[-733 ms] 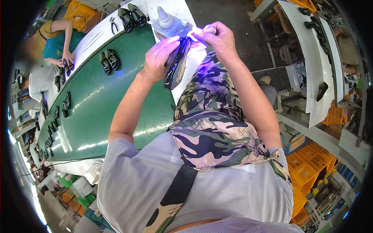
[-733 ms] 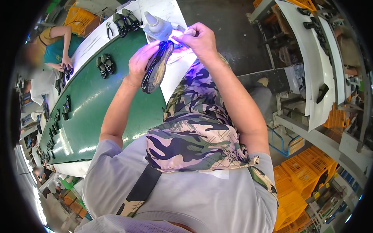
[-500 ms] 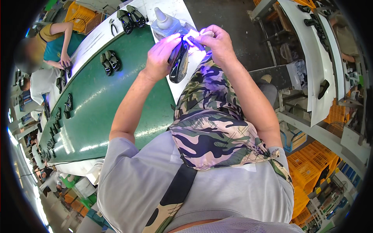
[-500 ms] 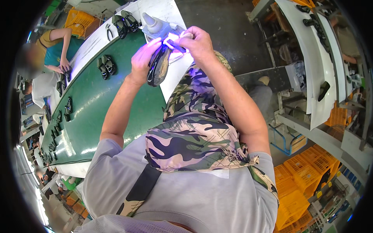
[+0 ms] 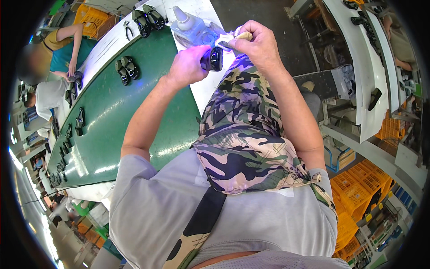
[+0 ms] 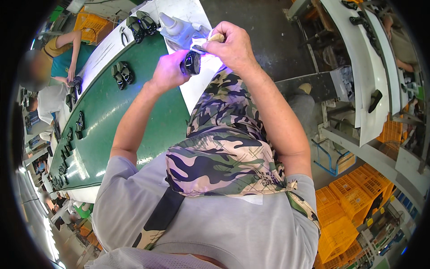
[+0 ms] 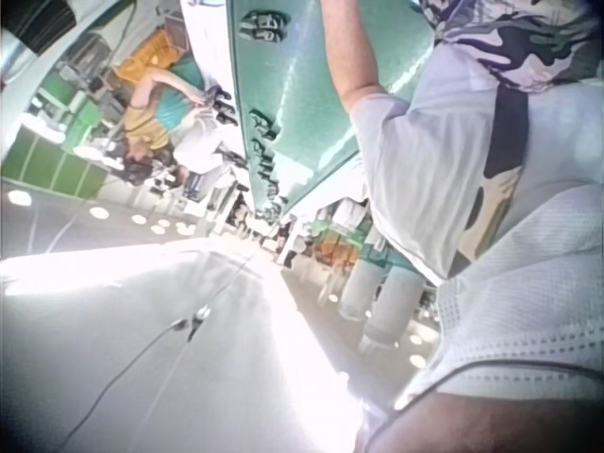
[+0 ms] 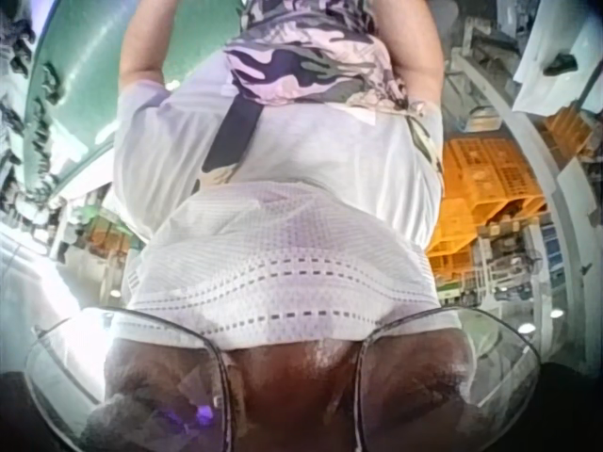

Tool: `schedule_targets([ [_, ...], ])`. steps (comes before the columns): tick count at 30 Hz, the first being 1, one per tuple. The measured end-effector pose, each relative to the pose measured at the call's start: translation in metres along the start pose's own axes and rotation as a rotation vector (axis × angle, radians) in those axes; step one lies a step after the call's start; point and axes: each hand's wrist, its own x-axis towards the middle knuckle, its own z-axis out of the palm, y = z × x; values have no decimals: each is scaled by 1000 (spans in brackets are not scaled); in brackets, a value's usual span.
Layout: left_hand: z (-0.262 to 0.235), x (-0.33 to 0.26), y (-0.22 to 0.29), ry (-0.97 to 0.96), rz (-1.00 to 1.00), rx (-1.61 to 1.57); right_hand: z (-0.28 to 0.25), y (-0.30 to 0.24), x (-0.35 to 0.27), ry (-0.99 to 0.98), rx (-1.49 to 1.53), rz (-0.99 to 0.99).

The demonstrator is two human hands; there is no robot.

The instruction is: Polishing or applying finishing solution to dress shoes on a production line.

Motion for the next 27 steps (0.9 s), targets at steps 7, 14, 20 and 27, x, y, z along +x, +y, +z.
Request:
schedule_targets([
  [7,-27,6,24,-336,-54,-225,-7,4,3,65,-115,-50],
  [14,-25,4,15,-535,-58,-509,-12,19,4,58,-34,-74],
  [20,-10,1,-3,-650,-154,-783,-7,20,2,35,-22,-100],
  [27,-1,-2,-14,-704,-254,-1062,-2,23,-7,-9,-86,-105],
])
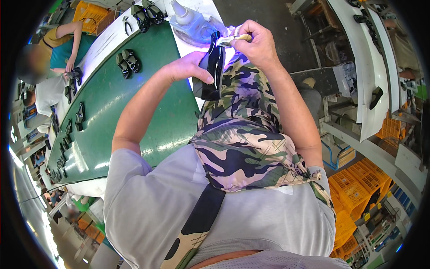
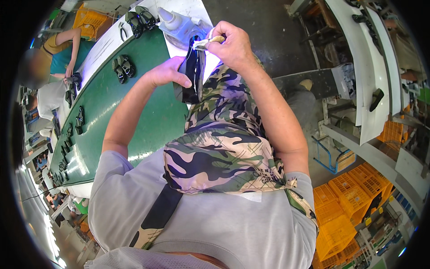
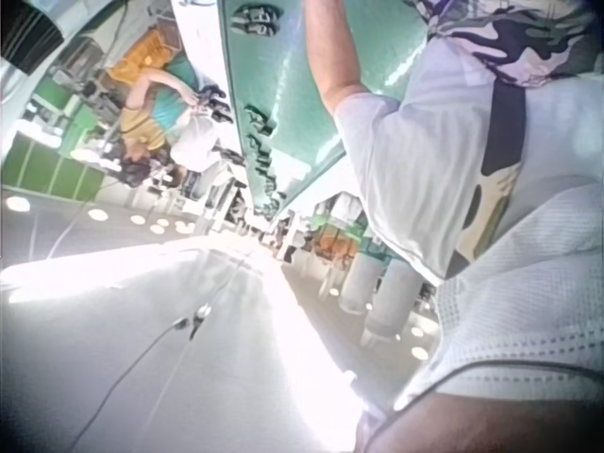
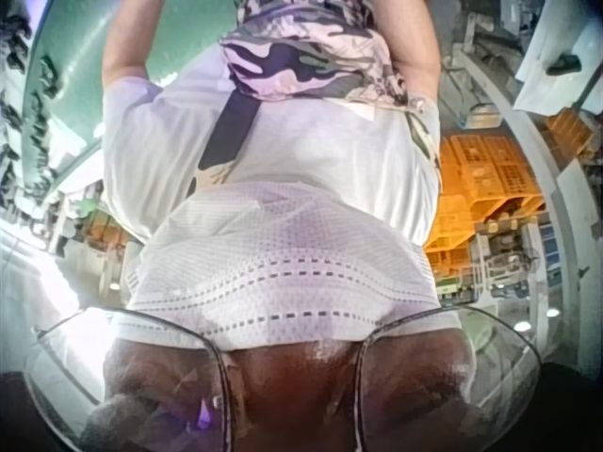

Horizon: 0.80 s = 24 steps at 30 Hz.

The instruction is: Polishing or applying finishing solution to dress shoes on a production line.

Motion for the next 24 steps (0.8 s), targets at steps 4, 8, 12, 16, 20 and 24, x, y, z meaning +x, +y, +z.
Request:
schedule_targets([
  [4,1,1,-9,20,45,-190,4,4,-8,-26,-57,39],
  [8,-2,3,-15,8,67,-351,8,11,-15,-42,17,50],
  [12,-4,5,-20,26,77,-508,10,19,-20,-91,98,109],
  [16,-3,9,-25,78,103,-580,5,17,-23,-161,165,172],
  [20,2,11,-28,151,146,-602,0,9,-29,-177,81,130],
  [24,6,14,-34,171,79,-674,-7,9,-39,-179,24,101],
])
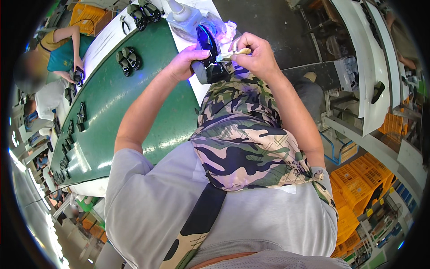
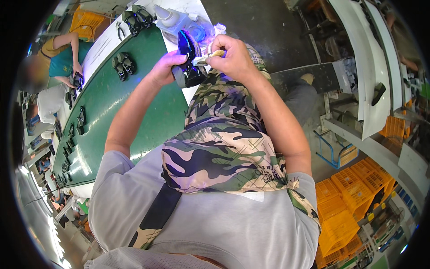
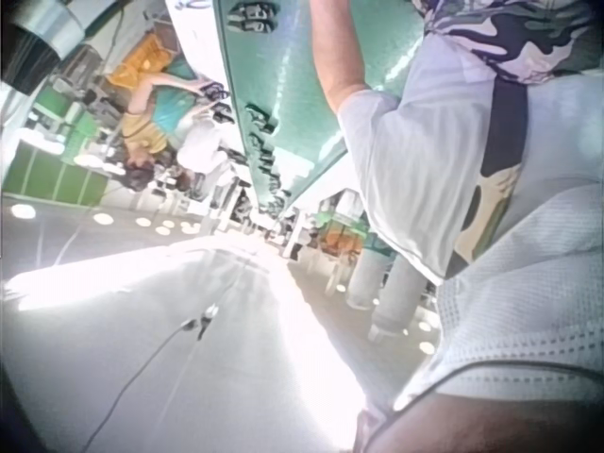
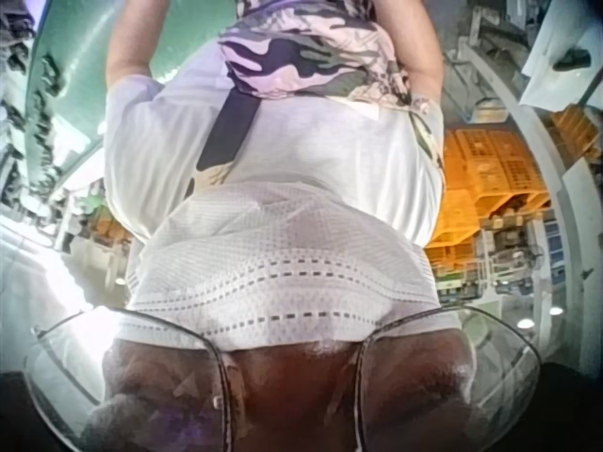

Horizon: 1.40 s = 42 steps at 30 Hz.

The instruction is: Polishing or applying finishing solution to dress shoes on a production line.

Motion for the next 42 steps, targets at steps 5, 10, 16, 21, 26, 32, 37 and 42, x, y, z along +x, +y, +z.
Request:
schedule_targets([
  [5,-2,6,-15,48,34,-58,-6,8,-9,34,3,-57],
  [10,-7,9,-30,77,140,-400,-9,15,-13,87,116,-122],
  [16,4,16,-41,113,193,-544,-3,25,-13,288,421,8],
  [21,16,19,-45,53,288,-550,4,15,-16,397,605,91],
  [26,38,17,-39,98,516,-251,-3,18,-30,481,658,140],
  [32,71,35,-15,172,646,122,-24,24,-41,617,703,133],
  [37,102,48,10,176,716,535,-48,14,-45,687,676,135],
  [42,171,69,57,80,775,531,-89,34,-73,855,1039,10],
])
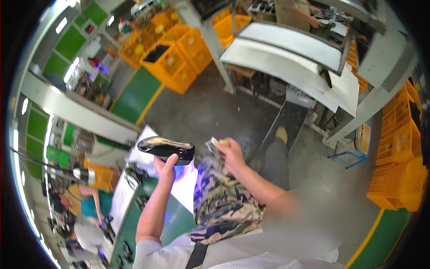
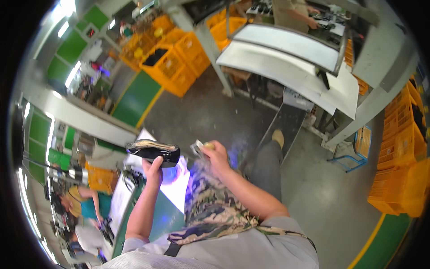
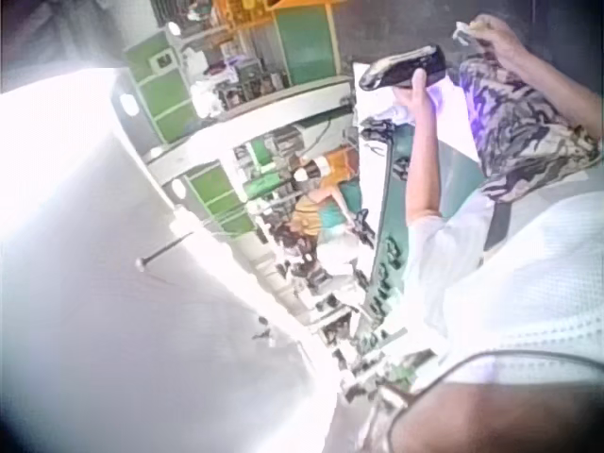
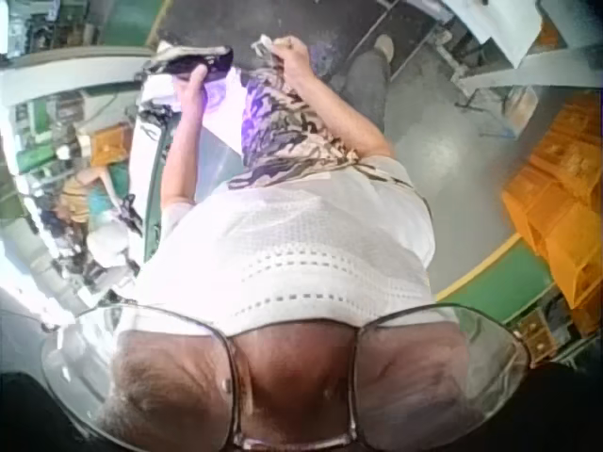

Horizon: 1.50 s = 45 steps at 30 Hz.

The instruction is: Polishing or applying finishing solution to dress shoes on a production line.

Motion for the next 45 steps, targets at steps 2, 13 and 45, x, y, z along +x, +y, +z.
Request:
schedule_targets([
  [2,36,37,40,-53,170,-15,-35,-3,11,102,20,-10],
  [13,288,247,271,-227,825,295,-182,34,42,395,-86,0],
  [45,-171,-124,-115,365,-158,879,-238,37,62,300,-221,300],
])
